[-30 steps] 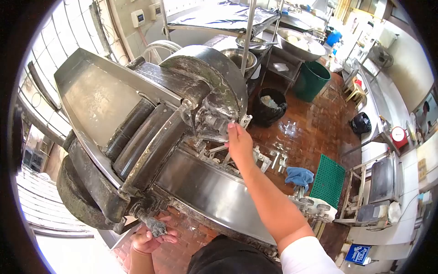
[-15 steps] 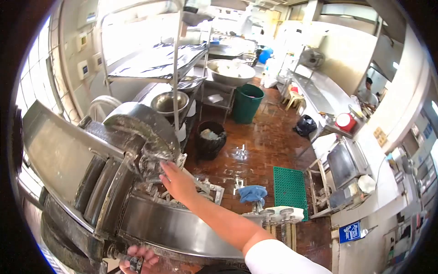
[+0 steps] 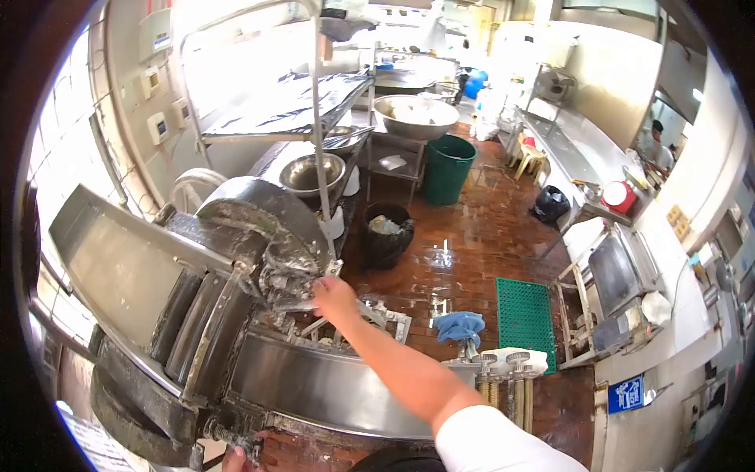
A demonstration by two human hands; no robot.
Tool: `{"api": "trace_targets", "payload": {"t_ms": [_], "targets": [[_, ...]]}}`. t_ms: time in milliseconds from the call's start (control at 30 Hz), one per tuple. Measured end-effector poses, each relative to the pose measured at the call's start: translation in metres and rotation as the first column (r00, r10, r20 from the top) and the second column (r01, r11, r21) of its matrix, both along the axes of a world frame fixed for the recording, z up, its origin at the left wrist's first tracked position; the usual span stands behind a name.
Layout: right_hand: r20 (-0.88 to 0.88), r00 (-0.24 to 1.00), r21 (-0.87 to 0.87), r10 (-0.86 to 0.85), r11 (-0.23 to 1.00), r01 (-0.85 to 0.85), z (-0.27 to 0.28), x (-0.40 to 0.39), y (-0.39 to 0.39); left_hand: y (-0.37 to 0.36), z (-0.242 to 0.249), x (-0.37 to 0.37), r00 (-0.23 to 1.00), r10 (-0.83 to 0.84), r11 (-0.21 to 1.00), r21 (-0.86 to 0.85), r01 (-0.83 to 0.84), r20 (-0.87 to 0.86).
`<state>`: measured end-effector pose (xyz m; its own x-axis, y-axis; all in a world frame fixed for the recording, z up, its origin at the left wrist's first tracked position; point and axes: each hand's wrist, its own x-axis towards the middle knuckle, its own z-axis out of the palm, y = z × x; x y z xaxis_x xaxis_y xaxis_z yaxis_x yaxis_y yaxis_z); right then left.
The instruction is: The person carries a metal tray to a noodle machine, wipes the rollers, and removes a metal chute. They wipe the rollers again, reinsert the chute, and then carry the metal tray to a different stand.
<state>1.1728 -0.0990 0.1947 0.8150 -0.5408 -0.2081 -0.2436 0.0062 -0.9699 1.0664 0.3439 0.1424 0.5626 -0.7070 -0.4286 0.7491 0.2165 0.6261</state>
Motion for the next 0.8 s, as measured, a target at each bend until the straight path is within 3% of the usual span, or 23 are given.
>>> {"api": "trace_targets", "payload": {"t_ms": [33,100,167,233,367,433,500,533,567,600,633,667,700,767,800], "targets": [[0.114,0.993,-0.538,0.012,0.841,0.051,-0.002,-0.009,0.0,0.01,-0.016,-0.001,0.997,-0.059,0.992,-0.112,0.064,0.05],[0.25,0.961,-0.815,0.116,0.561,0.145,0.005,-0.025,0.006,-0.065,0.069,-0.001,0.989,0.095,0.995,-0.003,-0.095,0.117],[0.279,0.921,-0.9,0.271,0.409,0.152,0.016,-0.03,0.009,-0.1,0.06,0.004,0.958,0.267,0.925,-0.307,-0.223,0.107],[0.159,0.939,-0.927,0.304,0.374,0.036,0.015,-0.029,0.008,-0.099,0.029,0.007,0.982,0.187,0.733,-0.67,-0.116,0.035],[0.141,0.931,-0.935,0.337,0.353,0.014,0.017,-0.023,-0.001,-0.087,0.018,0.012,0.99,0.107,0.678,-0.735,-0.002,0.097],[0.179,0.918,-0.938,0.355,0.344,0.05,0.013,-0.019,0.0,-0.068,0.038,0.001,0.982,0.189,0.949,-0.256,-0.182,0.004],[0.401,0.847,-0.859,0.35,0.465,0.215,0.003,-0.011,0.001,-0.056,0.057,-0.005,0.987,0.147,0.968,-0.213,-0.13,0.065],[0.407,0.846,-0.855,0.343,0.47,0.22,0.003,-0.004,0.003,-0.053,0.07,-0.01,0.986,0.151,0.979,-0.149,-0.139,0.068],[0.279,0.954,-0.491,0.114,0.87,0.039,0.004,0.005,0.005,-0.052,0.077,-0.012,0.986,0.152,0.986,-0.087,-0.146,0.072],[0.028,1.0,0.066,-0.001,0.998,-0.001,0.006,0.012,0.006,-0.048,0.076,-0.012,0.991,0.133,0.986,-0.106,-0.131,0.007],[0.031,0.999,0.068,-0.009,0.998,0.006,0.002,0.017,0.005,-0.047,0.071,-0.015,0.992,0.125,0.987,-0.104,-0.124,0.01],[-0.006,1.0,0.391,-0.009,0.92,0.011,0.0,0.023,0.005,-0.045,0.063,-0.017,0.984,0.12,0.965,-0.219,-0.146,-0.129],[-0.04,0.999,0.669,0.007,0.743,0.021,-0.002,0.027,0.004,-0.044,0.056,-0.019,0.959,0.098,0.926,-0.328,-0.186,-0.266],[-0.043,0.999,0.643,-0.006,0.765,0.032,0.007,0.02,0.004,-0.037,0.046,-0.016,0.976,0.092,0.955,-0.26,-0.142,-0.198],[-0.026,1.0,0.332,0.002,0.943,0.006,0.011,0.014,0.005,-0.035,0.041,-0.015,0.987,0.086,0.977,-0.182,-0.111,-0.138]]}}
